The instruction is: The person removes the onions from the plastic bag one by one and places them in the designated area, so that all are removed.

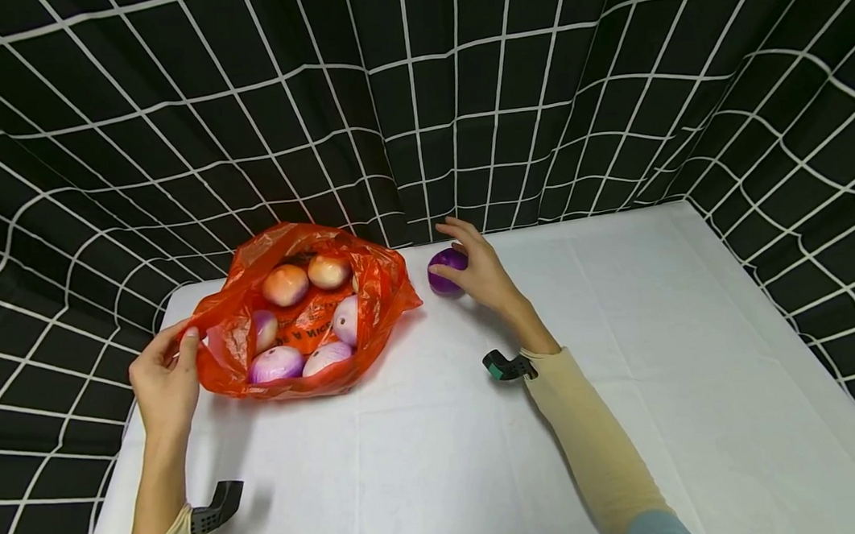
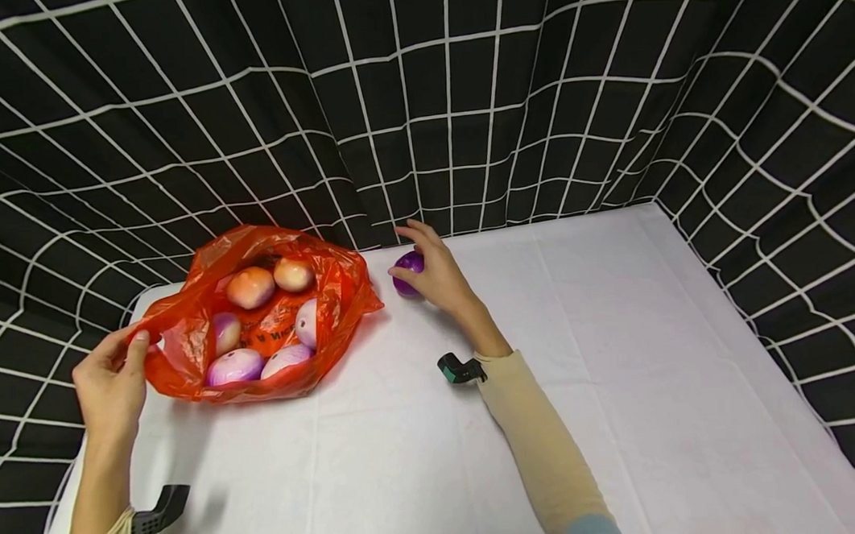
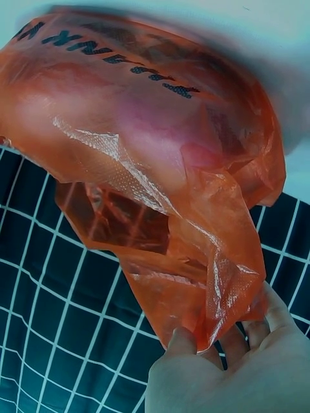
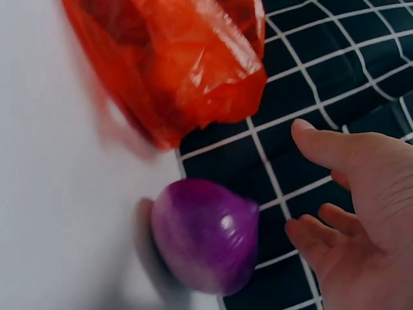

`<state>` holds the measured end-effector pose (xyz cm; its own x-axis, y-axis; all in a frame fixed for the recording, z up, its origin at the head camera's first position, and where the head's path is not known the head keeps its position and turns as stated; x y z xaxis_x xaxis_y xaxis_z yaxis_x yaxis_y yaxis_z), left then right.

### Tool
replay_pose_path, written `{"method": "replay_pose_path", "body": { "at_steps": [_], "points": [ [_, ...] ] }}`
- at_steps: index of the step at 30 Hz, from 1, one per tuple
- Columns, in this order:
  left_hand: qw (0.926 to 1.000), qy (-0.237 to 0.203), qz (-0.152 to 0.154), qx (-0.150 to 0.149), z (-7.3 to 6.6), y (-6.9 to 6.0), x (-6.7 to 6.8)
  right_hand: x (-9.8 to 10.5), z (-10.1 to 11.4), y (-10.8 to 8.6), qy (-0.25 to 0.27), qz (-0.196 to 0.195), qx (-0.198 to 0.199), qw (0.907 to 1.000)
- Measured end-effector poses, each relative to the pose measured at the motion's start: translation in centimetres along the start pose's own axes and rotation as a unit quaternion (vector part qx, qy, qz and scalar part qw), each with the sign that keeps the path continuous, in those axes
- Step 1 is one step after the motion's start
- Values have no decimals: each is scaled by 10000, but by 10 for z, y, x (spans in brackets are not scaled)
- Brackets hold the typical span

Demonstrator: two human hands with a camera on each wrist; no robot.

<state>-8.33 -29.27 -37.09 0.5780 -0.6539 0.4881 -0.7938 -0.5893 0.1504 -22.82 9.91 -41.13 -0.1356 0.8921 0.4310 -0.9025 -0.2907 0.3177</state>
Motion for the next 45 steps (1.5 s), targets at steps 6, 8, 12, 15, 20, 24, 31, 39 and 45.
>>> {"method": "replay_pose_path", "body": {
  "at_steps": [6, 8, 12, 15, 20, 24, 31, 39, 45],
  "points": [
    [10000, 4, 4, 54, -1, 1, 0, -5, 11, 5, 364, 60, 163, 9992],
    [10000, 19, 17, 84, 0, 1, 0, -8, 14, 5, 384, 148, 149, 9990],
    [10000, 18, 46, 79, 2, 0, 0, -16, 21, 1, 0, 353, 212, 9992],
    [10000, -8, 59, 19, 3, 0, -1, -23, 26, -1, -365, 479, 296, 9977],
    [10000, -2, 99, -9, 1, 0, -3, -35, 35, -3, -588, 702, 621, 9939],
    [10000, 36, 79, 36, 1, -2, -3, -47, 43, -3, -533, 895, 874, 9907],
    [10000, -47, 55, -38, 1, -1, -3, -68, 62, -3, -774, 1391, 928, 9829],
    [9998, -122, 88, -148, 1, 1, -8, -97, 82, -2, -897, 2099, 1232, 9658],
    [9997, -145, 28, -219, 1, 0, -7, -119, 89, -5, -953, 2523, 1436, 9522]
  ]
}}
Point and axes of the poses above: each hand's wrist, its own y-axis towards the middle knuckle, its own x-axis out of the back of the hand, z = x × y, the point moved 1 cm from there along y, towards the middle knuckle, and after that the axes turned 1 degree about x, right-handed, at the moved point
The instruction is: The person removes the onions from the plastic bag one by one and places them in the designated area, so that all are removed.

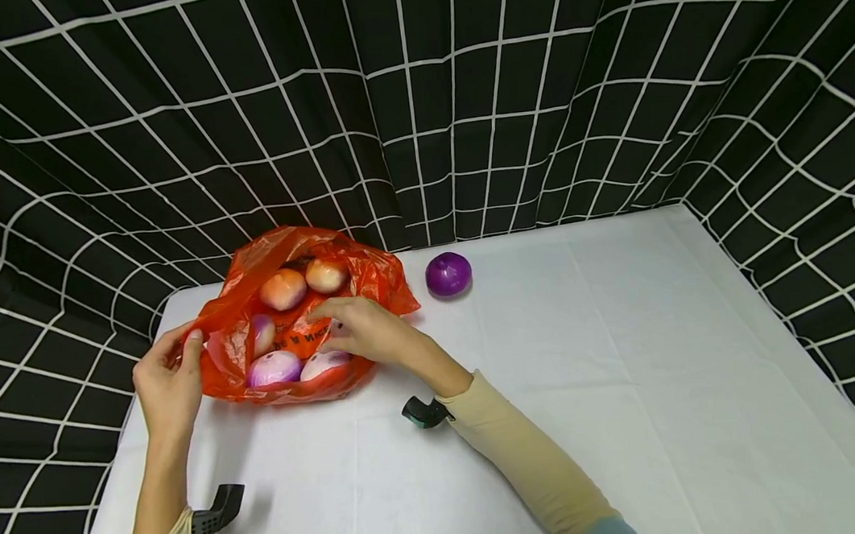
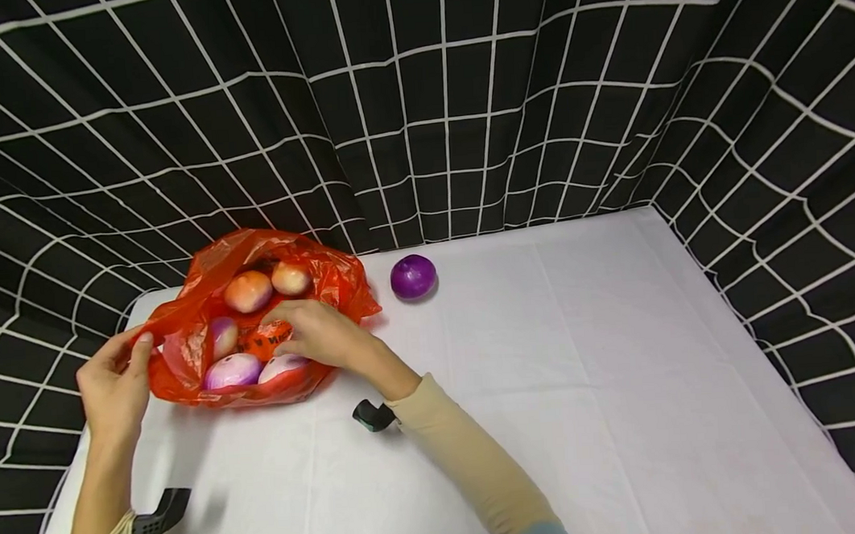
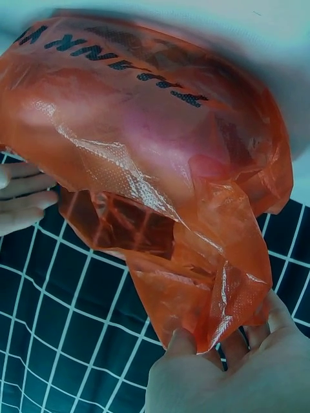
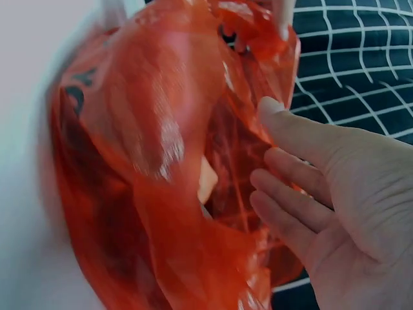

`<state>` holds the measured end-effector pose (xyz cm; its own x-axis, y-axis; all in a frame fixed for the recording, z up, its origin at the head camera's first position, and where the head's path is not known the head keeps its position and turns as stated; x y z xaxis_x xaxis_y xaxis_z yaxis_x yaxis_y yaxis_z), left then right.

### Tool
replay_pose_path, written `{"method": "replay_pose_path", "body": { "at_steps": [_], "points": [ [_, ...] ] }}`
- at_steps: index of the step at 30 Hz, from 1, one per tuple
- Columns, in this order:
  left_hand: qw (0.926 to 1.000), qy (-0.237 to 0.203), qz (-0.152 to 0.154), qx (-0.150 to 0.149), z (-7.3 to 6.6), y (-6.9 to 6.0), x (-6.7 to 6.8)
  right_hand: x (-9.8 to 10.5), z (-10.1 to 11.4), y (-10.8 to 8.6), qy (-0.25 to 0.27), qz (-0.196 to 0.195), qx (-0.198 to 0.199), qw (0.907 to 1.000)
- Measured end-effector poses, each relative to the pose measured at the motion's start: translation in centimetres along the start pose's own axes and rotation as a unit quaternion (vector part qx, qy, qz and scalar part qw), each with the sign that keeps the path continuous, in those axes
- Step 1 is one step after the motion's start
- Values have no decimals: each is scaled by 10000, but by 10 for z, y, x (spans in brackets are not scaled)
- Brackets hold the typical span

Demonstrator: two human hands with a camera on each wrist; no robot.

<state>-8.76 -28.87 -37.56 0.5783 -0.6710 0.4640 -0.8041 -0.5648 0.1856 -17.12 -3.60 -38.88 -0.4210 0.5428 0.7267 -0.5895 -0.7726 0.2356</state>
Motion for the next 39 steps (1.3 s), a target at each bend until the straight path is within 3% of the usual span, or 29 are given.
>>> {"method": "replay_pose_path", "body": {
  "at_steps": [8, 16, 24, 39],
  "points": [
    [9999, 37, 15, 146, -1, -1, 0, -17, 8, 3, -172, 714, -63, 9973],
    [9999, -53, 24, 108, 1, -2, 2, -25, 6, 3, -73, 514, 73, 9986],
    [9999, 83, 27, 94, 2, -1, 3, -28, 6, 1, -397, 1129, -60, 9928],
    [9998, 198, 12, 68, 1, -3, 3, -30, 7, -3, -773, 1440, 71, 9865]
  ]
}}
Point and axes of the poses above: each hand's wrist, its own y-axis towards the middle knuckle, its own x-axis out of the back of the hand, z = x × y, the point moved 1 cm from there along y, towards the middle knuckle, and after that the axes turned 1 degree about x, right-handed, at the moved point
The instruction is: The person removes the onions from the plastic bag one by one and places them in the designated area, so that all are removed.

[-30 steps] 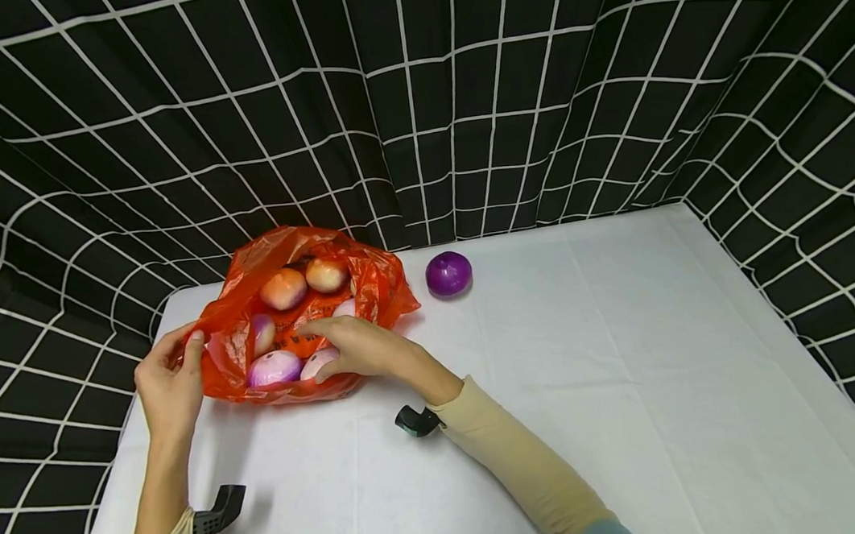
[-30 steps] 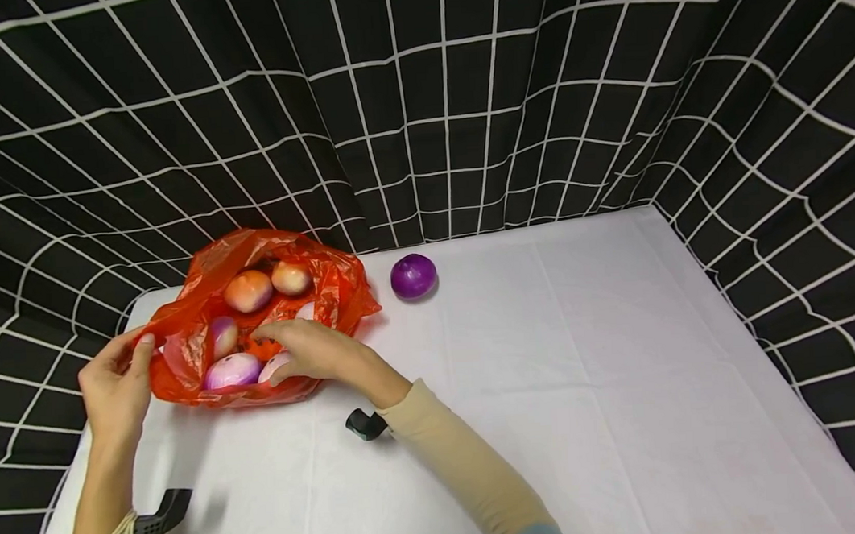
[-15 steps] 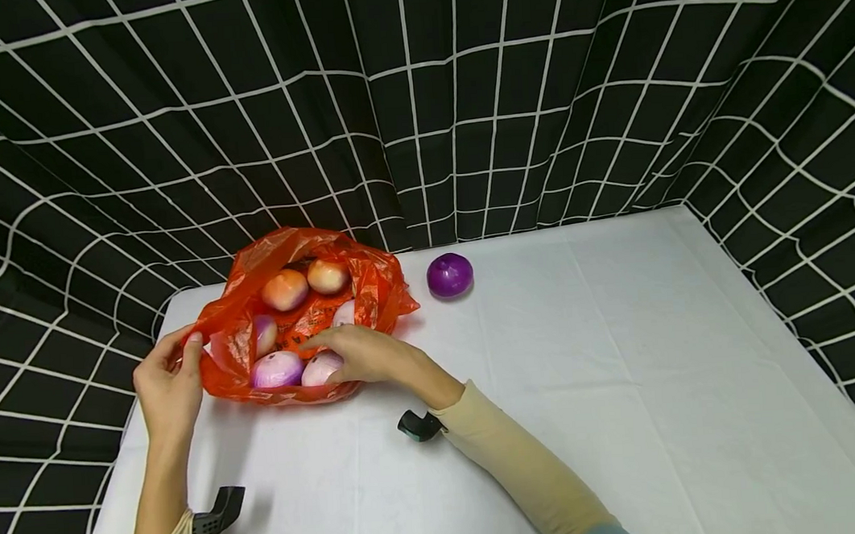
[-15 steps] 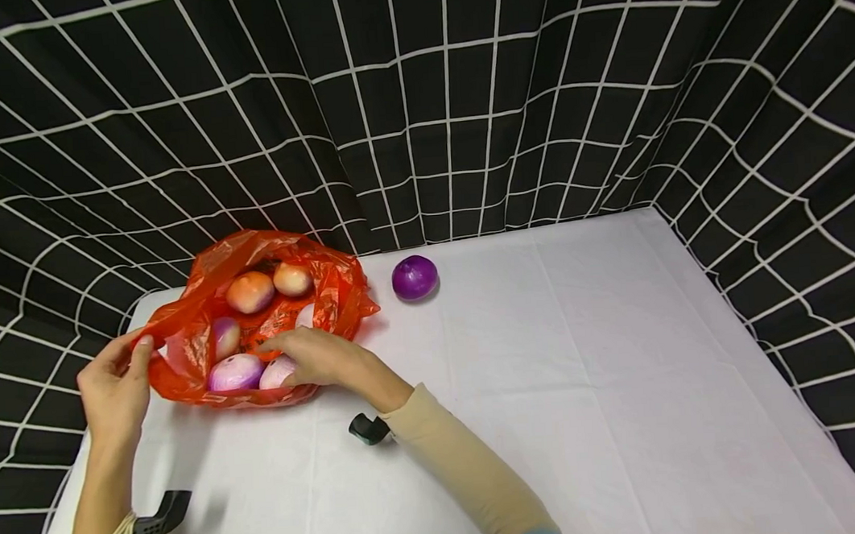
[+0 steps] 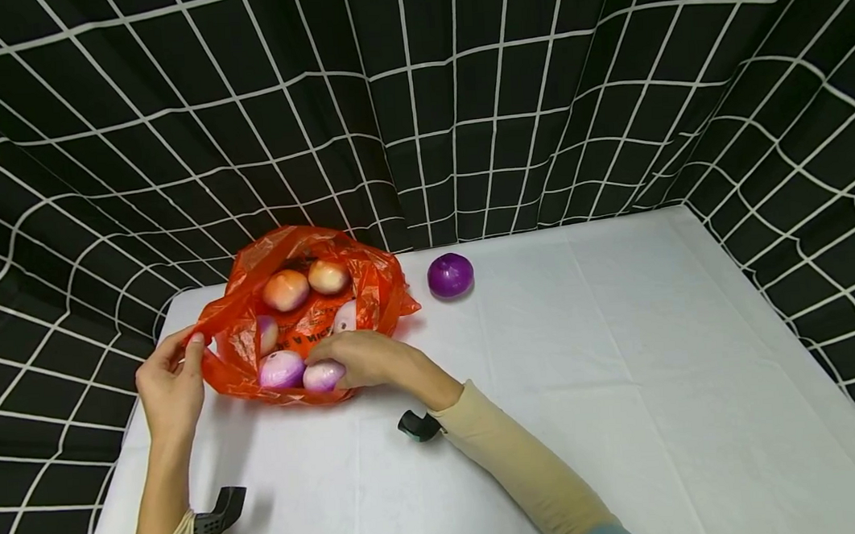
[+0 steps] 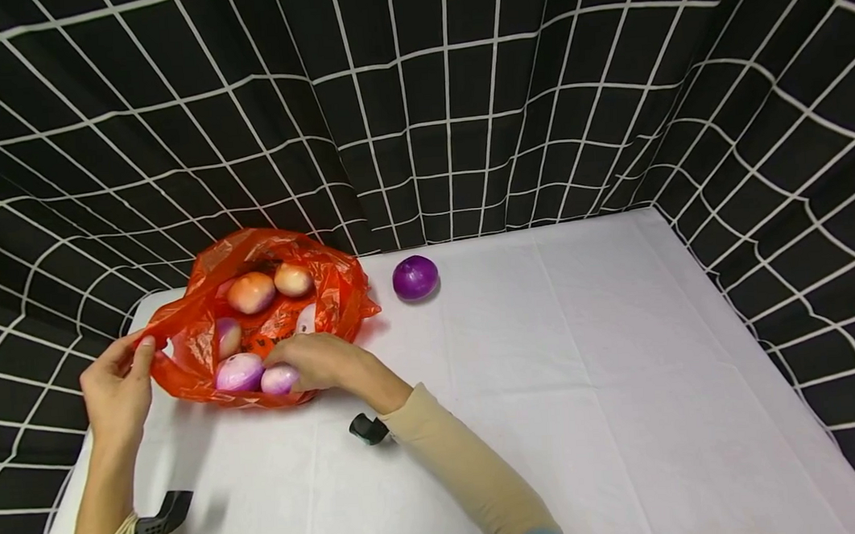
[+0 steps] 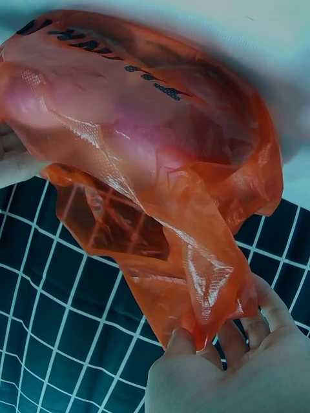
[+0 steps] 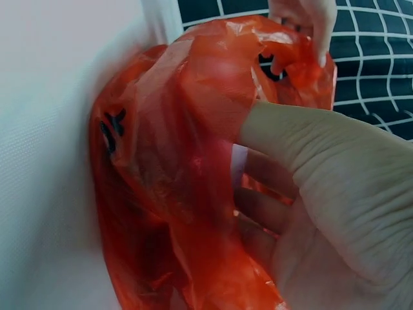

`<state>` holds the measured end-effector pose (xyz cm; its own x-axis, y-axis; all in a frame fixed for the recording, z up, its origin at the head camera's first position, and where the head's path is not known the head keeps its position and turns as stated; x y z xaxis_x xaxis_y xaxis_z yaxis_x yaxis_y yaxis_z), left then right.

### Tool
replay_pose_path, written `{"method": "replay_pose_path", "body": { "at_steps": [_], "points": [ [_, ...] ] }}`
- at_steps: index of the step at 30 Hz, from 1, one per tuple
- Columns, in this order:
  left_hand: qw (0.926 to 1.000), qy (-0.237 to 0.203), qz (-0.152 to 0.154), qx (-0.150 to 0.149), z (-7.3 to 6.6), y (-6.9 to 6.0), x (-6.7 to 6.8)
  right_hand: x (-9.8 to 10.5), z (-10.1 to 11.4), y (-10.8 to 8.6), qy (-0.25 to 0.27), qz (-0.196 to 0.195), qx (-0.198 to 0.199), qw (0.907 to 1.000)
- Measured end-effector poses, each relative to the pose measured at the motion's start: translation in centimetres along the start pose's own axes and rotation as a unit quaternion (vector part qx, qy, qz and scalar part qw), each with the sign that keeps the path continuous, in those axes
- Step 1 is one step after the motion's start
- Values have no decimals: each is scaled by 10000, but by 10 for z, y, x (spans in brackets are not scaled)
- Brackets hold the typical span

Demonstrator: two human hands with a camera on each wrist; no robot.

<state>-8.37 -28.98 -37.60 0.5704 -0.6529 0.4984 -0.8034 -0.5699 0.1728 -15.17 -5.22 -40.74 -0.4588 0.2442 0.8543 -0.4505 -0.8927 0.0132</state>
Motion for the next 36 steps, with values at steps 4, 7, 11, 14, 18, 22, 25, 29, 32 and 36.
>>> {"method": "replay_pose_path", "body": {
  "at_steps": [4, 7, 11, 14, 18, 22, 25, 29, 32, 36],
  "points": [
    [10000, -23, -1, -17, 0, 0, 0, 0, 2, 0, -122, -3, 26, 9999],
    [10000, -98, 3, 7, 0, 0, 0, -1, 2, 0, -147, -45, -53, 9999],
    [9999, -135, 8, 58, 1, 1, 0, -1, 1, 2, -73, -76, -219, 9997],
    [9999, -113, 10, 65, 1, 1, 0, 1, 0, 3, -18, -89, -324, 9994],
    [9999, -89, 5, 86, 0, 0, 1, 5, -3, 2, 85, -281, -377, 9989],
    [10000, -31, -13, 89, 0, -1, 2, 11, -5, 0, 434, -711, -320, 9960],
    [10000, -30, -28, 62, 0, 0, 2, 16, -7, -3, 831, -1025, -299, 9908],
    [10000, -84, -37, 7, 0, 0, 2, 21, -9, -9, 1249, -1337, -313, 9826],
    [10000, -71, -38, -33, 0, 0, 2, 24, -12, -13, 1511, -1521, -369, 9760],
    [10000, -78, -14, 19, 0, 0, 2, 27, -14, -18, 2037, -1738, -543, 9619]
  ]
}}
Point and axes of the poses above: each hand's wrist, its own y-axis towards the middle knuckle, its own x-axis out of the back of the hand, z = x × y, the point moved 1 cm from there along y, towards the middle knuckle, and after that the axes turned 1 degree about x, right-handed, at the moved point
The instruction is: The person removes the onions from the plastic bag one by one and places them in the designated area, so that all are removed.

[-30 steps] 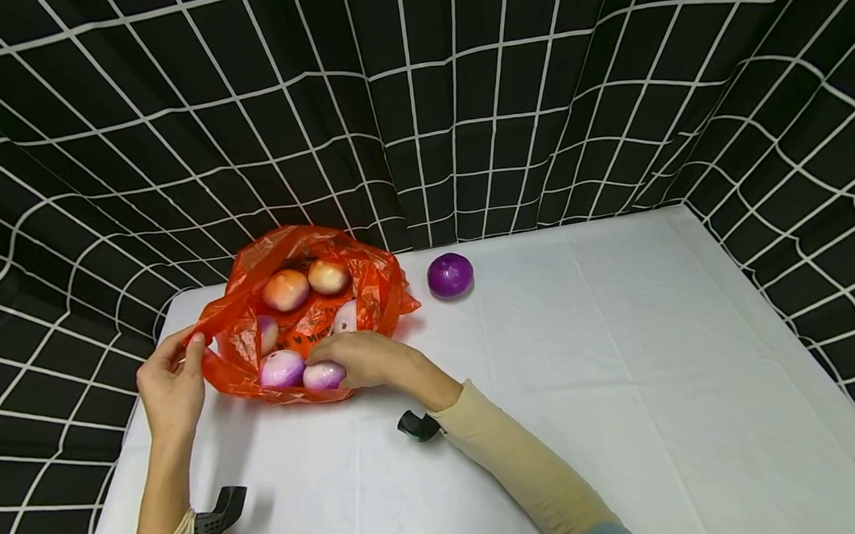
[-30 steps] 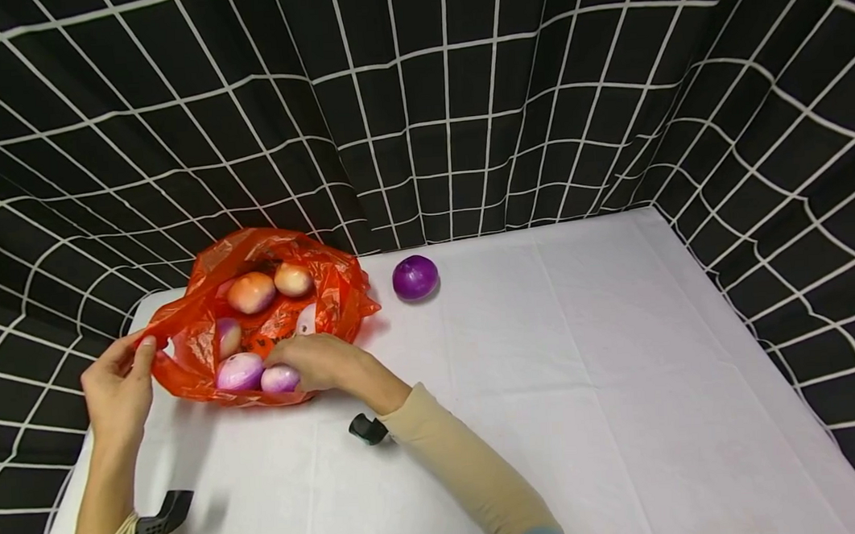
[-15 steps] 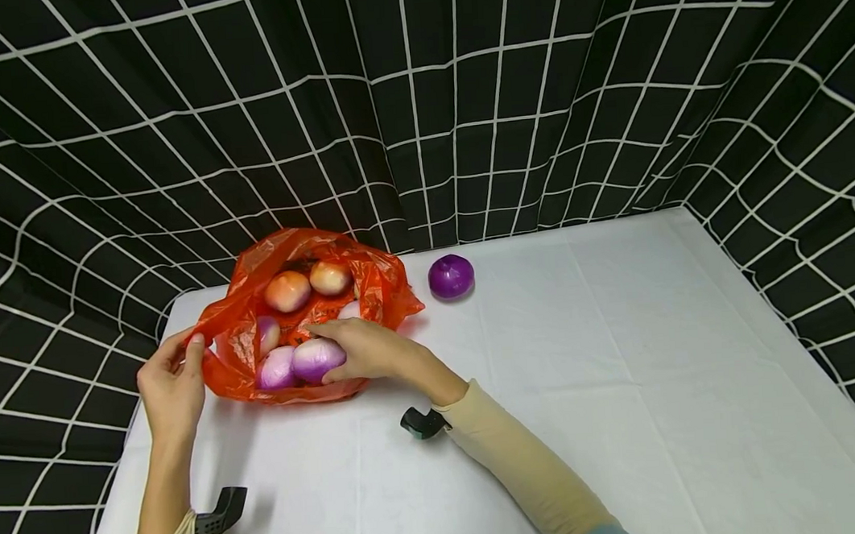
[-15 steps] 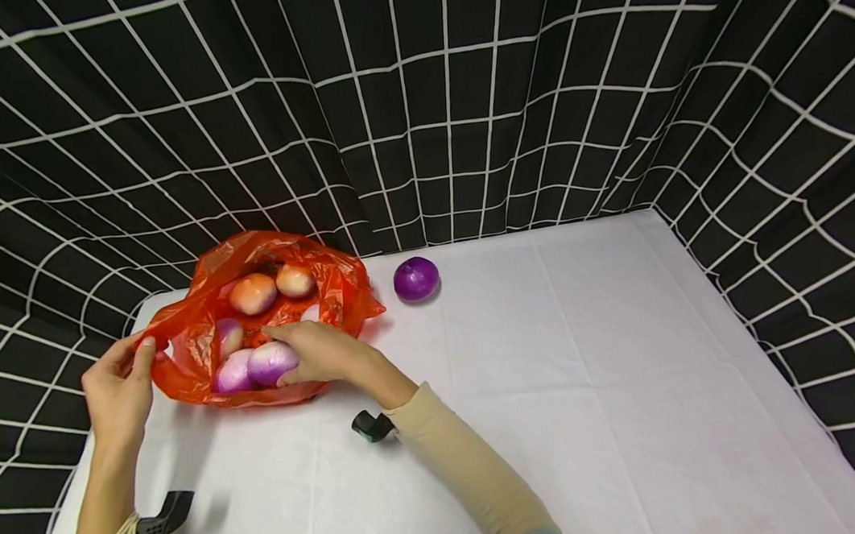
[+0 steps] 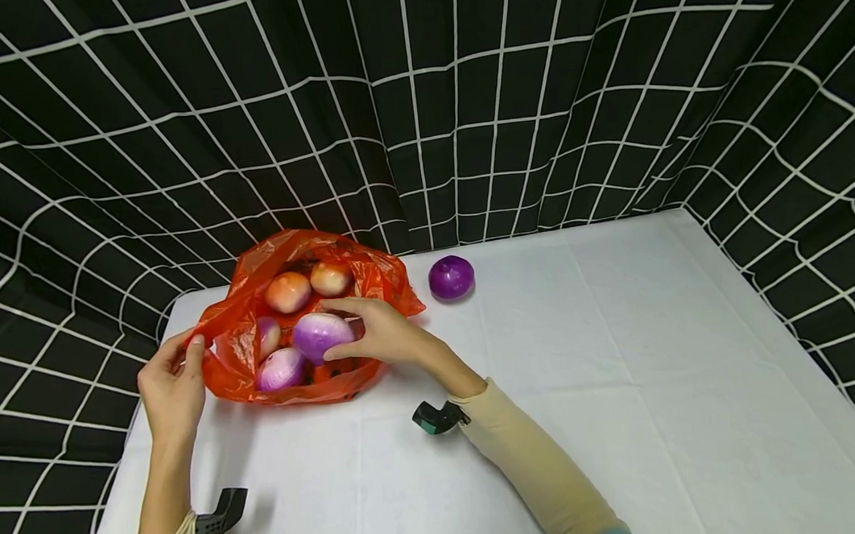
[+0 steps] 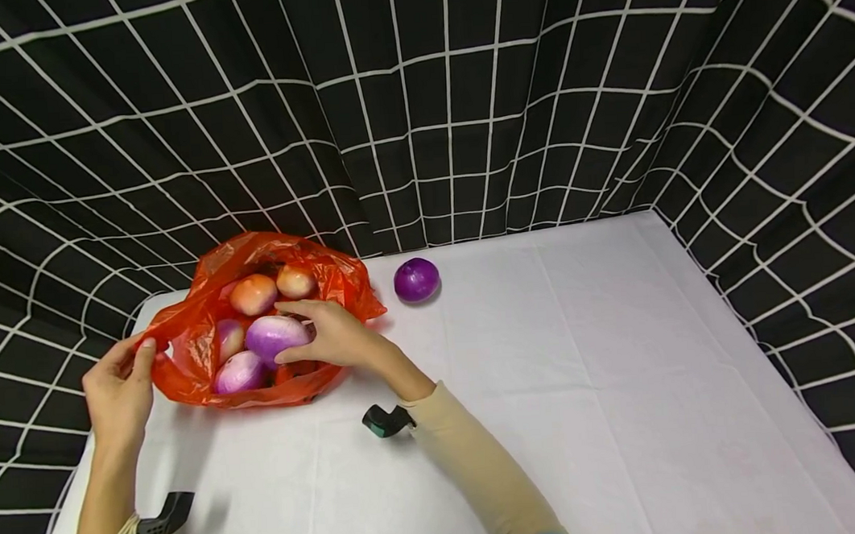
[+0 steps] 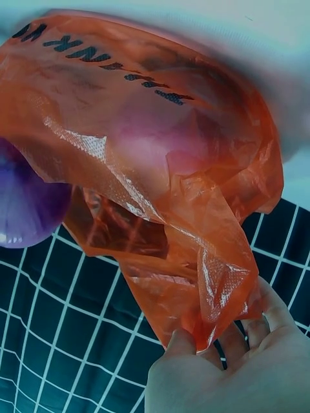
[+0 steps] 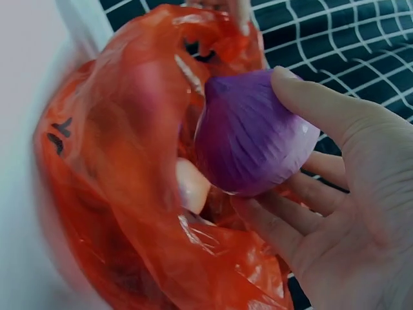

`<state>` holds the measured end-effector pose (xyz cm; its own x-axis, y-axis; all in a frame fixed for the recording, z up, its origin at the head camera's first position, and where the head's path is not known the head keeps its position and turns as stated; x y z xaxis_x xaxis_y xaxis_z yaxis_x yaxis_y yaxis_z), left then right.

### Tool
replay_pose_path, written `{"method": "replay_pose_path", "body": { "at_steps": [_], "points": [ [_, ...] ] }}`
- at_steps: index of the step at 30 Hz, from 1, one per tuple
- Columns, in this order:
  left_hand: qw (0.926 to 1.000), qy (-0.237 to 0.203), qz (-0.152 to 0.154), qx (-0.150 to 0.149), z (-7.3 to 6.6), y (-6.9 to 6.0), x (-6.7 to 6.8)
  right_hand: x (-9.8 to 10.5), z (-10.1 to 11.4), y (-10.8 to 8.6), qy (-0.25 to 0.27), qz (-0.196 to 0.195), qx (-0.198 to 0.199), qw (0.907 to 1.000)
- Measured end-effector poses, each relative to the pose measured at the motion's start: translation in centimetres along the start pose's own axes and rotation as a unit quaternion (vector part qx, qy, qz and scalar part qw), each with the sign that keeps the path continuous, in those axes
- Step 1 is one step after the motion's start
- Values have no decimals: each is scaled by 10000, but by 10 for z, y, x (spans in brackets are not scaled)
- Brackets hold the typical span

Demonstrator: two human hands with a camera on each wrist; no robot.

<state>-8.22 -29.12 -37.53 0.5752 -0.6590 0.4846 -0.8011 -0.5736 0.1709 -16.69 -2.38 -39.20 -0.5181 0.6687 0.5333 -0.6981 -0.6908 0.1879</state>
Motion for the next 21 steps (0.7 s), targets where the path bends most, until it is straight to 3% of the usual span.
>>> {"method": "replay_pose_path", "body": {
  "at_steps": [5, 14, 18, 21],
  "points": [
    [10000, 4, 20, 30, 0, 0, 1, 8, 1, -4, 849, -250, -336, 9955],
    [9999, 3, 27, 110, -2, 1, 1, 25, 9, -13, 2033, -486, -845, 9742],
    [9998, 45, 55, 195, -2, 1, 1, 34, 10, -18, 2518, -705, -1077, 9592],
    [9997, 69, 70, 232, -1, 1, 1, 41, 9, -21, 2972, -963, -1411, 9394]
  ]
}}
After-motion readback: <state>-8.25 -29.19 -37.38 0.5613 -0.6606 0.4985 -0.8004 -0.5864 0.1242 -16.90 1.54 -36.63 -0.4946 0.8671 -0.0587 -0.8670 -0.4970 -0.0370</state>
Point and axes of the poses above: each hand's wrist, its own y-axis towards the middle knuckle, its own x-axis out of the back of the hand, z = x × y, the point moved 1 cm from there along y, towards the middle knuckle, and after that the axes turned 1 degree about x, right-handed, at the moved point
